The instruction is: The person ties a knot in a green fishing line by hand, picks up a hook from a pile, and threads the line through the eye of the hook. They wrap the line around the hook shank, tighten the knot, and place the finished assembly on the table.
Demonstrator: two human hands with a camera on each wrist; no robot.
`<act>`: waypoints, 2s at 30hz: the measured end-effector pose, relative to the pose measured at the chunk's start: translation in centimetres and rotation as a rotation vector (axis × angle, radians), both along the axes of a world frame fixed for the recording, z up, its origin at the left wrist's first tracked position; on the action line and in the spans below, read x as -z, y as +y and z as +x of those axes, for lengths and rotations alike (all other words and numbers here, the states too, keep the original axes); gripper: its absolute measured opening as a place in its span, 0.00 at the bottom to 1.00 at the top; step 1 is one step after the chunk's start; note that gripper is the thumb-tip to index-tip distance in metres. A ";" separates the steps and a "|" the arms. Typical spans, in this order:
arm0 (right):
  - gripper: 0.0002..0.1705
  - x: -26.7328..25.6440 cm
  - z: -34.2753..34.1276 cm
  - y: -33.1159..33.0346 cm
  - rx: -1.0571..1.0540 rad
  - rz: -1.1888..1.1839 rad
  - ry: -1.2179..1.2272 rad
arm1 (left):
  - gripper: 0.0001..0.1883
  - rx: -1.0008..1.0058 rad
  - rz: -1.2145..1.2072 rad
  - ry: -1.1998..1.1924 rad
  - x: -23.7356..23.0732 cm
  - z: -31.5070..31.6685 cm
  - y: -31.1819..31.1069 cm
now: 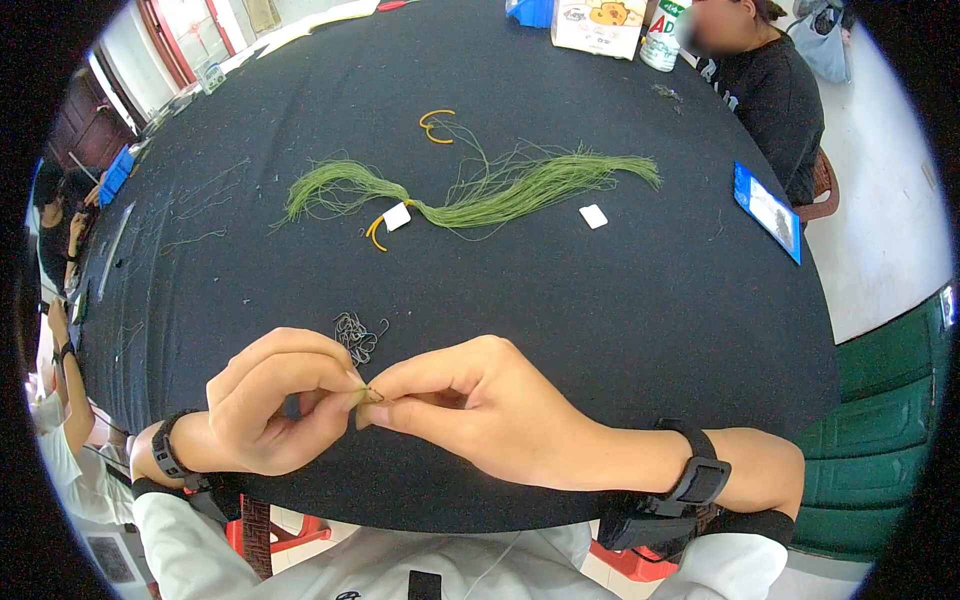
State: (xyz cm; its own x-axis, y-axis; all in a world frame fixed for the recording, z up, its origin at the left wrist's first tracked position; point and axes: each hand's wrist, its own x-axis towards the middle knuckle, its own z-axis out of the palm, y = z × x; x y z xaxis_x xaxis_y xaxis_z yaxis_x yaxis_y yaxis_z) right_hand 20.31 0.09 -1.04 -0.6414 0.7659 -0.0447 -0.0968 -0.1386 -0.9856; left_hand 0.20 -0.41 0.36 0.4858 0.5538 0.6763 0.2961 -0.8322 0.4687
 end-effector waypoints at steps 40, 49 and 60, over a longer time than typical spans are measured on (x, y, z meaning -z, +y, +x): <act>0.09 -2.1 0.7 -0.1 0.305 1.129 -0.318 | 0.13 0.088 0.289 0.132 0.5 0.0 0.8; 0.06 -1.5 0.9 0.6 0.248 0.837 -0.293 | 0.13 0.075 0.272 0.105 0.7 -0.1 0.5; 0.05 -1.2 1.0 0.8 0.224 0.732 -0.313 | 0.12 0.061 0.201 0.076 0.6 0.1 0.6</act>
